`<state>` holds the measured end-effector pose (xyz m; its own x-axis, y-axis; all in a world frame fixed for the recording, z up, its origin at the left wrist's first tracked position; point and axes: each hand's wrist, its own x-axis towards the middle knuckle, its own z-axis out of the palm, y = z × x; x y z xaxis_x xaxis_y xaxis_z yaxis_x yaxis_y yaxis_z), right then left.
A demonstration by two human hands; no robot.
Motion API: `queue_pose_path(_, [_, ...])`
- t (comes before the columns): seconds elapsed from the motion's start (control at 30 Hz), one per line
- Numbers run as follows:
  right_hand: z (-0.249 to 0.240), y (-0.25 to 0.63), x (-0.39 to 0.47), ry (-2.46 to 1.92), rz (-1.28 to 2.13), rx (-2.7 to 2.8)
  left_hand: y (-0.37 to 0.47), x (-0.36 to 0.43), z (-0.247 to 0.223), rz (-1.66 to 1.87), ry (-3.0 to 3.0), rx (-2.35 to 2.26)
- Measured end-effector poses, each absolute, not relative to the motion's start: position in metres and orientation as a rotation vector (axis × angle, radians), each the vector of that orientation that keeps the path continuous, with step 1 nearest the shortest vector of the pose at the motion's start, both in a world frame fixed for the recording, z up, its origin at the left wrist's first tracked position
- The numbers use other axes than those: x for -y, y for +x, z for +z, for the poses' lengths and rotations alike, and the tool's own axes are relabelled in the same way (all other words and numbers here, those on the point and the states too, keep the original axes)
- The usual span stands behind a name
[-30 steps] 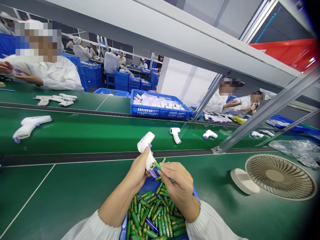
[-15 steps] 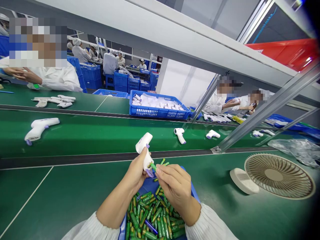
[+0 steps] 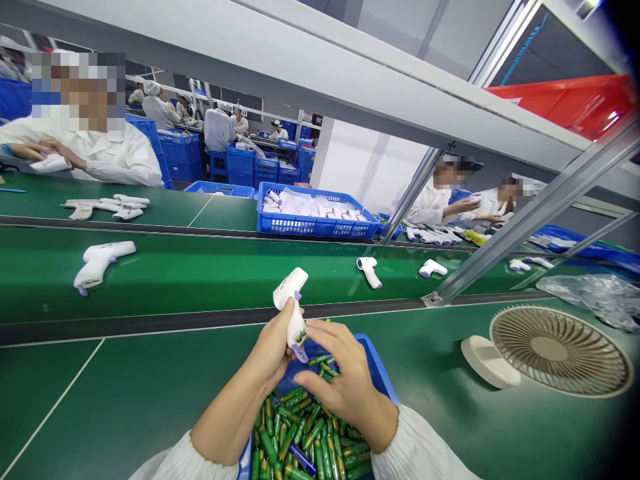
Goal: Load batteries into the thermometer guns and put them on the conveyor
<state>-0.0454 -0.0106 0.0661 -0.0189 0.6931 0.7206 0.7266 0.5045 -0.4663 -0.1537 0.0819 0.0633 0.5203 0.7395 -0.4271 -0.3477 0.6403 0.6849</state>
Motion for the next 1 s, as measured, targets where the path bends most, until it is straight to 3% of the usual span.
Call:
queue_pose_path(0.33, [0.058, -0.048, -0.001, -1.157, 0.369, 1.347, -0.151, -0.073, 0.064, 0.639, 0.669, -0.67])
queue_pose_path(0.53, [0.051, -0.044, 0.001, -1.223, 0.262, 1.424, -0.159, -0.08, 0.071, 0.681, 1.071, -0.857])
queue_pose_path(0.7, [0.048, -0.044, 0.004, -1.377, 0.135, 1.495, -0.165, -0.132, 0.068, 0.854, 1.712, -1.263])
queue_pose_path(0.87, [0.038, -0.046, 0.005, -1.413, 0.192, 1.583, -0.154, -0.213, 0.044, 0.828, 1.83, -1.421])
queue_pose_path(1.0, [0.036, -0.043, 0.005, -1.417, 0.25, 1.603, -0.192, -0.262, 0.041, 0.887, 1.837, -1.595])
